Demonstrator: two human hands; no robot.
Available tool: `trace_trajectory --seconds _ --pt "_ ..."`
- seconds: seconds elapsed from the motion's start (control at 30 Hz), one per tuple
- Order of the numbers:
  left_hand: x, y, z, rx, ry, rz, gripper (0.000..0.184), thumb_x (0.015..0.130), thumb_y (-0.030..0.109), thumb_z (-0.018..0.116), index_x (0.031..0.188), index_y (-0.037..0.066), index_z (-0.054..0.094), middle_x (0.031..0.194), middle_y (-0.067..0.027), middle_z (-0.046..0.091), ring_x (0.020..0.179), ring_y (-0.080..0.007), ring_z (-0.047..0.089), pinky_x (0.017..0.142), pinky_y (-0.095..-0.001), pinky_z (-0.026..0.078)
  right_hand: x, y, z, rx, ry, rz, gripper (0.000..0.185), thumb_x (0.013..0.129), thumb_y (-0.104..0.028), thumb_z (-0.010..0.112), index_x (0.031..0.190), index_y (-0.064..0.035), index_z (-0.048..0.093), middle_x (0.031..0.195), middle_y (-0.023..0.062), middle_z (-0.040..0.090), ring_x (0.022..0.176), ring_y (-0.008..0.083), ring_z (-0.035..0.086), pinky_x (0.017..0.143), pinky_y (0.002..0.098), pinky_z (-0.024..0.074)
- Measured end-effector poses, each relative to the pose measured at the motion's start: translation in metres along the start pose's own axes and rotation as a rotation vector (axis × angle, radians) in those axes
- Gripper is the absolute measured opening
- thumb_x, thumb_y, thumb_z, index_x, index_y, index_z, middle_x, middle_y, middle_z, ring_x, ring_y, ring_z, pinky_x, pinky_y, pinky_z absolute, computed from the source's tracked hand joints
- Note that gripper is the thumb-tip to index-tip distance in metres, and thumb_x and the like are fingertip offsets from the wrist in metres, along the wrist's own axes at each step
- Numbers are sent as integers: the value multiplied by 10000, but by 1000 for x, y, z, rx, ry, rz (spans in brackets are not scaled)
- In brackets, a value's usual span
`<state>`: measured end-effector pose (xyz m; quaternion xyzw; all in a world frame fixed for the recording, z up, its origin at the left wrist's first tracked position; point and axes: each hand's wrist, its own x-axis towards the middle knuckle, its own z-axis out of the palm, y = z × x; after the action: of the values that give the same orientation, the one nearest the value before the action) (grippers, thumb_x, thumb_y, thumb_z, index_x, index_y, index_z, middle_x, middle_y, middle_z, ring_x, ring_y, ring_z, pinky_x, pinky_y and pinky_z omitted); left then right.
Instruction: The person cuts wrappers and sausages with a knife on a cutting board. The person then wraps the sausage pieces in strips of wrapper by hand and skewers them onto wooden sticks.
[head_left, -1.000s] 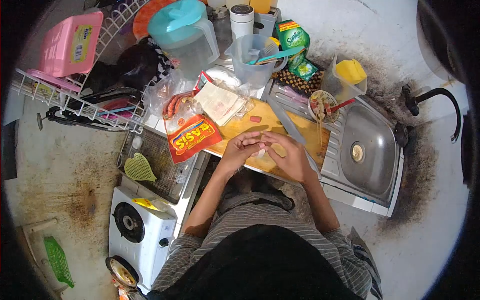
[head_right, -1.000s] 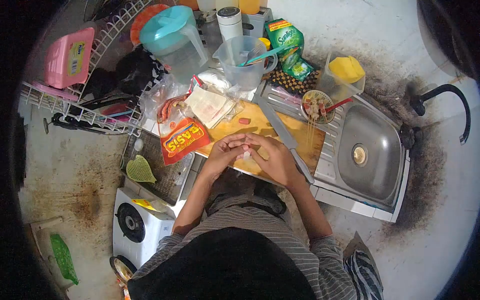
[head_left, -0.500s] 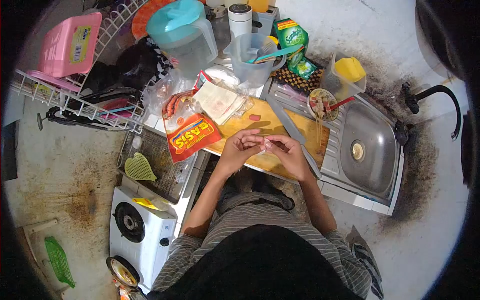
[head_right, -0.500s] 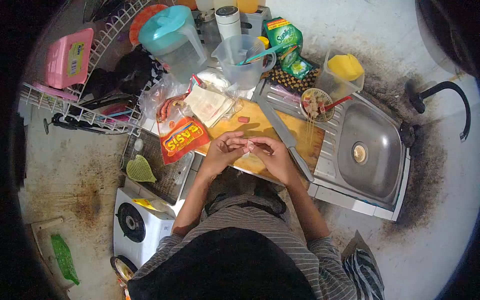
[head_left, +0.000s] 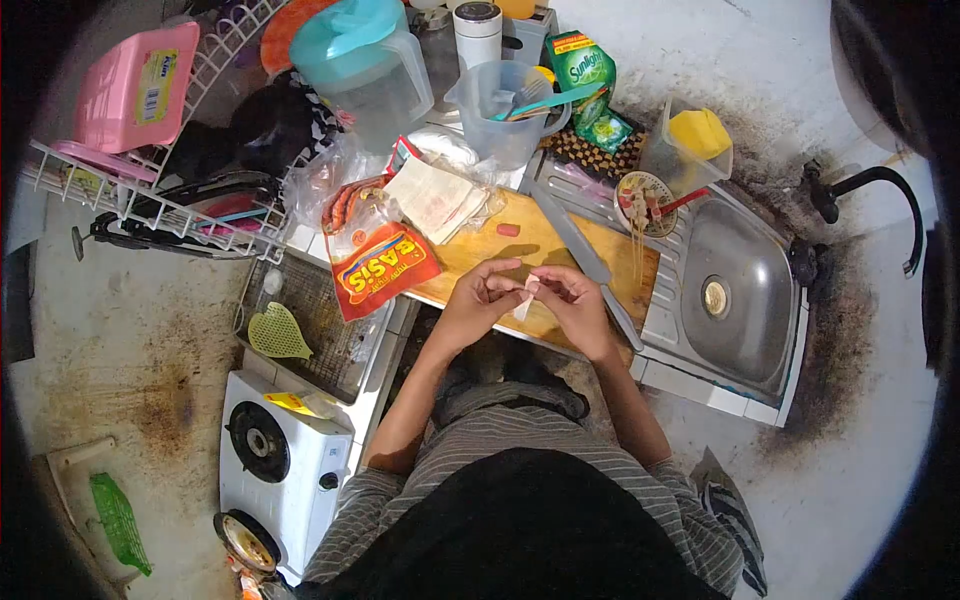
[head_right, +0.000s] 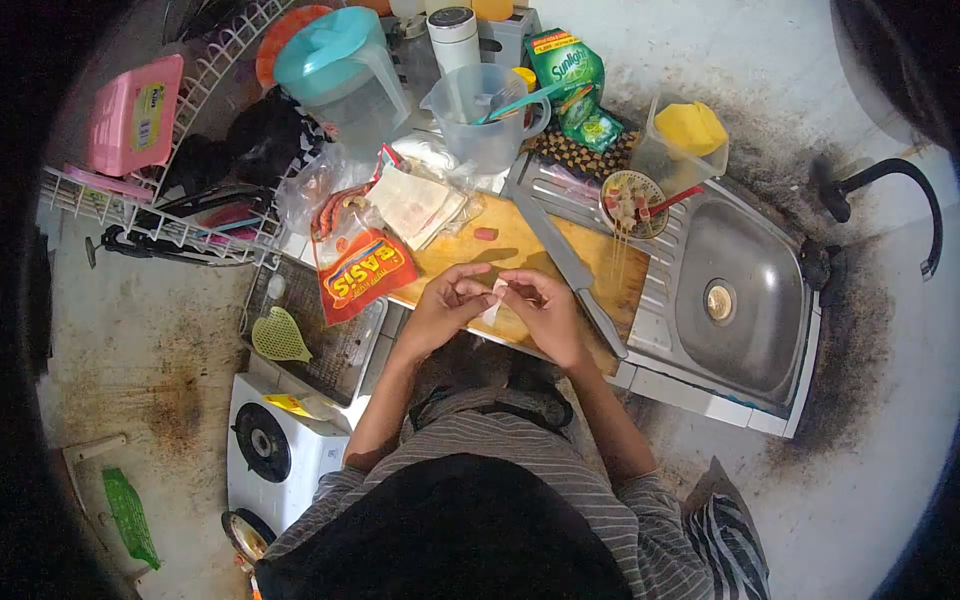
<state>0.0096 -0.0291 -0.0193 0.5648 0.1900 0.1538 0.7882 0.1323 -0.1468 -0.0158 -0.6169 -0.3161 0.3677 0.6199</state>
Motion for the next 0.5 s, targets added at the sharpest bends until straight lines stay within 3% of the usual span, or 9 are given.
trace_trajectory --seconds 0.5 --pt "-1 -4 -1 -1 24 -9 334 823 2 566 1141 -3 464 817 -34 614 685 -50 532 604 -182 413 -5 -9 0 -32 -2 -17 207 791 -64 638 982 9 614 901 52 627 791 94 572 740 228 461"
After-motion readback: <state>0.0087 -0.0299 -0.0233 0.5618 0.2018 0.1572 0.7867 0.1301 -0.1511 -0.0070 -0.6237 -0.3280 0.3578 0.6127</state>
